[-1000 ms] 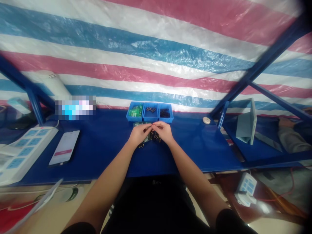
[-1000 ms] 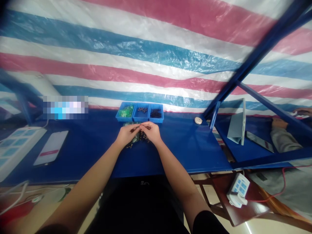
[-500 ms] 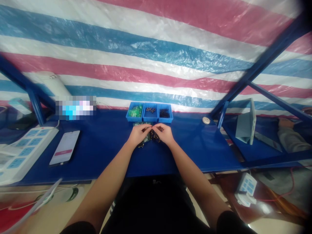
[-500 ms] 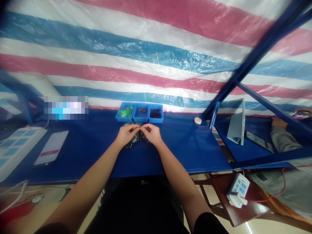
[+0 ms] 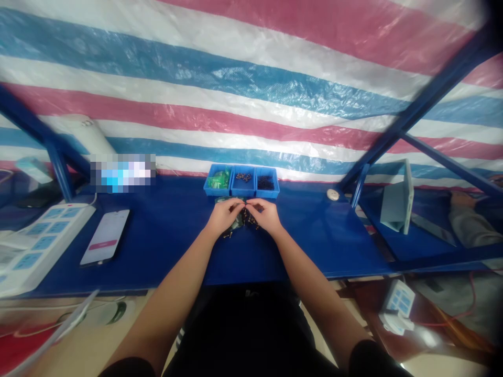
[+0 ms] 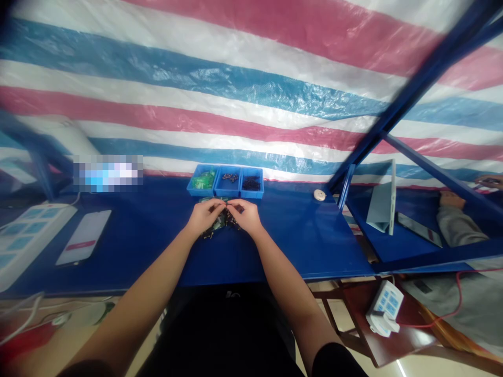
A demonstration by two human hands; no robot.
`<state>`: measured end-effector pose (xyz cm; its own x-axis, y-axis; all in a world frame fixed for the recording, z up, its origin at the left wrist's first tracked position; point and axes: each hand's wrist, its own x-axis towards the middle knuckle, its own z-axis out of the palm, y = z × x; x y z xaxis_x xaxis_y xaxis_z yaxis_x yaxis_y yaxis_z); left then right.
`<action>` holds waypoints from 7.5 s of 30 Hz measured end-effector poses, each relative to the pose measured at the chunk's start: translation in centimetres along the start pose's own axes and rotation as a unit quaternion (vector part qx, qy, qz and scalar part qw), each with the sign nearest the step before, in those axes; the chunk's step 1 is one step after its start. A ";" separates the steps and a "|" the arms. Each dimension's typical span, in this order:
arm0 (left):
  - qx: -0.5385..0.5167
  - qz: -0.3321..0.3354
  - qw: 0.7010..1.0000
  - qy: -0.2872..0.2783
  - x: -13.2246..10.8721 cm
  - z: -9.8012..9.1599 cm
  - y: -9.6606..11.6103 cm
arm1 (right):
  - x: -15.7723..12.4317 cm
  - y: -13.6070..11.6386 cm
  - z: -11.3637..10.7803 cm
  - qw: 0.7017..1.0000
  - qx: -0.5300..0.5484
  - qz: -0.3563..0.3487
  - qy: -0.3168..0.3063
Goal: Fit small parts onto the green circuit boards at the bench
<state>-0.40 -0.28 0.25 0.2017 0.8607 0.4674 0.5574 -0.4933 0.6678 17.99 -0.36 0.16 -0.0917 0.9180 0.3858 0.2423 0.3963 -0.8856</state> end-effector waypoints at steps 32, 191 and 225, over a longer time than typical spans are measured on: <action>-0.013 0.004 1.000 -0.006 0.0 -0.1 0.2 | -0.2 -0.2 0.1 0.999 0.041 0.010 -0.005; 0.011 -0.011 1.000 -0.004 -0.1 -0.3 0.6 | 0.8 1.6 -2.5 0.981 -0.187 -0.030 -0.047; -0.008 0.003 1.000 -0.022 -0.1 0.0 0.4 | 0.0 0.1 -0.7 0.999 0.018 -0.003 -0.028</action>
<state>-0.24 -0.53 0.47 0.2401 0.8618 0.4468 0.5422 -0.5008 0.6747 18.68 -0.33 0.30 -0.1474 0.9141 0.3777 0.2075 0.4020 -0.8918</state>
